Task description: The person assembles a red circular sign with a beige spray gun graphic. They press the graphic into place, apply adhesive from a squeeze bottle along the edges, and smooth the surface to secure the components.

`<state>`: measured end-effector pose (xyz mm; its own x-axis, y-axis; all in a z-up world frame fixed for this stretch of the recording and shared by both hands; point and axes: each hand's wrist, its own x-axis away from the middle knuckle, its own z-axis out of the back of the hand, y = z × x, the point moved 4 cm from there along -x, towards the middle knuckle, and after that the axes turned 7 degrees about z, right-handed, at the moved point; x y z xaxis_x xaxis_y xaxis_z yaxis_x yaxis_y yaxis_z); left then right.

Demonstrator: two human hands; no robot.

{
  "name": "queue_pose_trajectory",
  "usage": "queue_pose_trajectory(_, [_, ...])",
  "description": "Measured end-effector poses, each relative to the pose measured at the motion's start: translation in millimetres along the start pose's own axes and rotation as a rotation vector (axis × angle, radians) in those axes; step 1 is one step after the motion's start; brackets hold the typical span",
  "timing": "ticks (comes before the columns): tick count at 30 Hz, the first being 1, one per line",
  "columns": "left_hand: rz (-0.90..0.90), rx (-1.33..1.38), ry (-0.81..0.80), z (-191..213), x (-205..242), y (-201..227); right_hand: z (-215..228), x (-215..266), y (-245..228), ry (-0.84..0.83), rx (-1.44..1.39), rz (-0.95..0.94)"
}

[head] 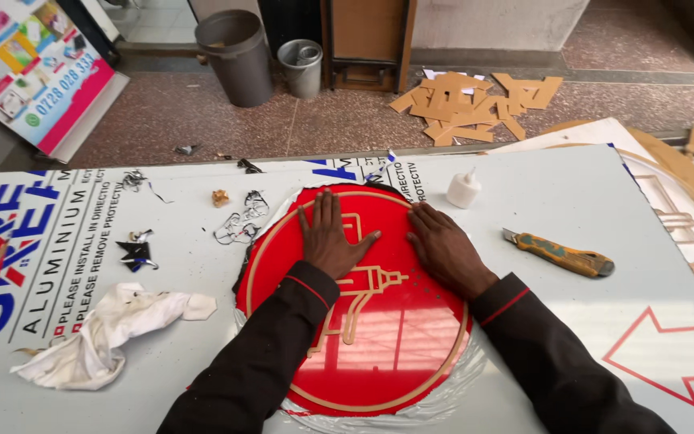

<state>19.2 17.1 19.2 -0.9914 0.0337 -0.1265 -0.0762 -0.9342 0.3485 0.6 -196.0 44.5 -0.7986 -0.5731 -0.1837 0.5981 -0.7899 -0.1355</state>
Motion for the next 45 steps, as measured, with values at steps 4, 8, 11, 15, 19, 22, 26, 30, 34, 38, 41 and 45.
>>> queue_pose_trajectory(4, [0.016, -0.010, -0.007, -2.8, -1.2, -1.3, 5.0, -0.2, -3.5, -0.005, -0.027, -0.026])
queue_pose_trajectory(8, [0.007, -0.039, 0.016, 2.0, -1.4, 2.1, 6.2, -1.0, -3.7, -0.015, -0.008, -0.031])
queue_pose_trajectory(11, [0.014, -0.038, 0.009, 3.4, -2.0, 1.4, 10.8, -2.2, -5.3, -0.038, -0.012, -0.050])
queue_pose_trajectory(15, [0.027, -0.015, -0.040, -6.3, -4.7, -3.7, 13.5, -0.1, -8.4, -0.057, -0.041, -0.083])
queue_pose_trajectory(19, [0.027, -0.042, -0.014, -10.2, -5.4, -4.2, 6.7, -0.9, -2.3, -0.065, -0.017, -0.060])
queue_pose_trajectory(22, [0.037, -0.022, -0.019, -11.7, -4.4, -4.8, 3.4, -0.6, -1.6, -0.059, -0.019, -0.049])
queue_pose_trajectory(26, [0.020, -0.045, 0.004, -11.5, -4.0, -3.8, 6.1, -0.7, -2.3, -0.062, -0.041, -0.075])
queue_pose_trajectory(30, [0.040, -0.045, -0.036, -4.6, -3.9, -0.3, 5.2, -1.6, -3.4, -0.054, -0.012, -0.059])
queue_pose_trajectory(34, [0.036, -0.040, -0.033, -4.6, -3.0, -0.6, 3.6, -0.2, -1.9, -0.068, -0.022, -0.063])
queue_pose_trajectory(38, [0.038, -0.052, -0.048, -5.0, -3.0, -0.4, 2.3, 0.0, -2.9, -0.074, -0.019, -0.069])
queue_pose_trajectory(41, [0.034, -0.049, -0.043, -4.8, -3.8, 1.0, 1.9, -0.5, -2.2, -0.068, -0.004, -0.066])
queue_pose_trajectory(45, [0.026, -0.042, -0.028, -7.3, -2.8, -1.3, -2.9, -1.4, -1.2, -0.071, 0.010, -0.051])
